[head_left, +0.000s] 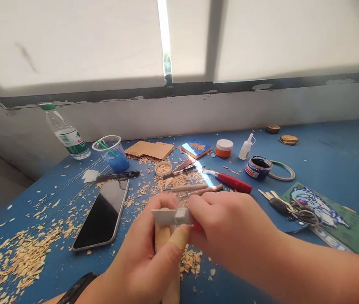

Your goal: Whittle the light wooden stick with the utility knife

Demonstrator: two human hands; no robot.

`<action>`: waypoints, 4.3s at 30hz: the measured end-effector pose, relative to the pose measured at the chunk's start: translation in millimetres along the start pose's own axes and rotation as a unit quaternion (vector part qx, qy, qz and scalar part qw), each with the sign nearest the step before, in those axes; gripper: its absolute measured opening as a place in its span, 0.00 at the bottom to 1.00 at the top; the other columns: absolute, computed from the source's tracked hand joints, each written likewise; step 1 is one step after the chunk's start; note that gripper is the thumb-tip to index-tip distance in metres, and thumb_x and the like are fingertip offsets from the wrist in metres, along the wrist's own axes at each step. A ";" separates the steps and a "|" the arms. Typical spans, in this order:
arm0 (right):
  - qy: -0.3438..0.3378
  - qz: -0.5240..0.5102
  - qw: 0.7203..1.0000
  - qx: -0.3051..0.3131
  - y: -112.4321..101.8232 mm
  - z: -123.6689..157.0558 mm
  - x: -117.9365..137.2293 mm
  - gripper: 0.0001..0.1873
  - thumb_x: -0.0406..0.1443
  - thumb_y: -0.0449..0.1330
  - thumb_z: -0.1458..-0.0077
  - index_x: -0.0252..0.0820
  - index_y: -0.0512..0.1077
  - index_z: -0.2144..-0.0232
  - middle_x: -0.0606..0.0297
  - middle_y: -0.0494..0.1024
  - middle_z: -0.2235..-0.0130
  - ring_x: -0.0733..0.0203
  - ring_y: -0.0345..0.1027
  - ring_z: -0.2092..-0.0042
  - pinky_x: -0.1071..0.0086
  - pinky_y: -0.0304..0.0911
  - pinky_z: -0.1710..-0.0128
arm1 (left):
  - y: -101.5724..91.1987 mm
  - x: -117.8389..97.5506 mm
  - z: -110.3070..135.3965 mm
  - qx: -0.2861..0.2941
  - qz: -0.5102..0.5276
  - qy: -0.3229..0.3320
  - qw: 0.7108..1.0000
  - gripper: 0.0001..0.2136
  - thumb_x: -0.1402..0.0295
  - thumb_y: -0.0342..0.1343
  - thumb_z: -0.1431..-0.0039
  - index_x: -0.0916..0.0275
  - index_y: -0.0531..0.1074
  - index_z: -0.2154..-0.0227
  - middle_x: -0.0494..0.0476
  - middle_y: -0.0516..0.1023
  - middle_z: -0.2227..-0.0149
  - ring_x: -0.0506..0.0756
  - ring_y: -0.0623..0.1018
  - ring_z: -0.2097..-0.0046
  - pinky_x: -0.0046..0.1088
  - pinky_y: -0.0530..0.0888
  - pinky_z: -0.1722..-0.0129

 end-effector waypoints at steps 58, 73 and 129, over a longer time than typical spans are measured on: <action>0.219 -0.623 0.745 0.096 75.2 -1.1 -50.1 0.37 0.34 0.65 0.42 0.51 0.62 0.32 0.57 0.68 0.34 0.49 0.68 0.41 0.53 0.69 0.45 | -25.7 30.4 -38.2 0.007 0.162 -0.089 0.983 0.13 0.58 0.65 0.42 0.59 0.68 0.66 0.52 0.70 0.61 0.55 0.71 0.60 0.36 0.73 0.55; 0.272 -0.657 0.687 0.148 58.8 -1.5 -37.5 0.36 0.29 0.54 0.45 0.47 0.60 0.33 0.71 0.68 0.68 0.67 0.59 0.74 0.70 0.57 0.75 | -28.1 26.9 -37.0 -0.009 0.164 -0.088 0.982 0.16 0.52 0.63 0.42 0.59 0.68 0.67 0.51 0.70 0.63 0.54 0.70 0.63 0.34 0.74 0.58; -0.006 -0.163 0.970 0.182 5.4 0.0 -2.8 0.18 0.49 0.59 0.40 0.46 0.62 0.74 0.69 0.66 0.79 0.64 0.52 0.78 0.64 0.42 0.76 | -26.5 -6.1 -17.4 0.051 -0.067 0.140 0.986 0.26 0.36 0.47 0.38 0.57 0.66 0.67 0.54 0.64 0.66 0.59 0.63 0.64 0.37 0.63 0.61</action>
Point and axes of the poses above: each hand's wrist, its own z-axis away from the middle knuckle, its own y-axis out of the palm, x = y × z, the point moved 5 cm from there along -z, towards the middle knuckle
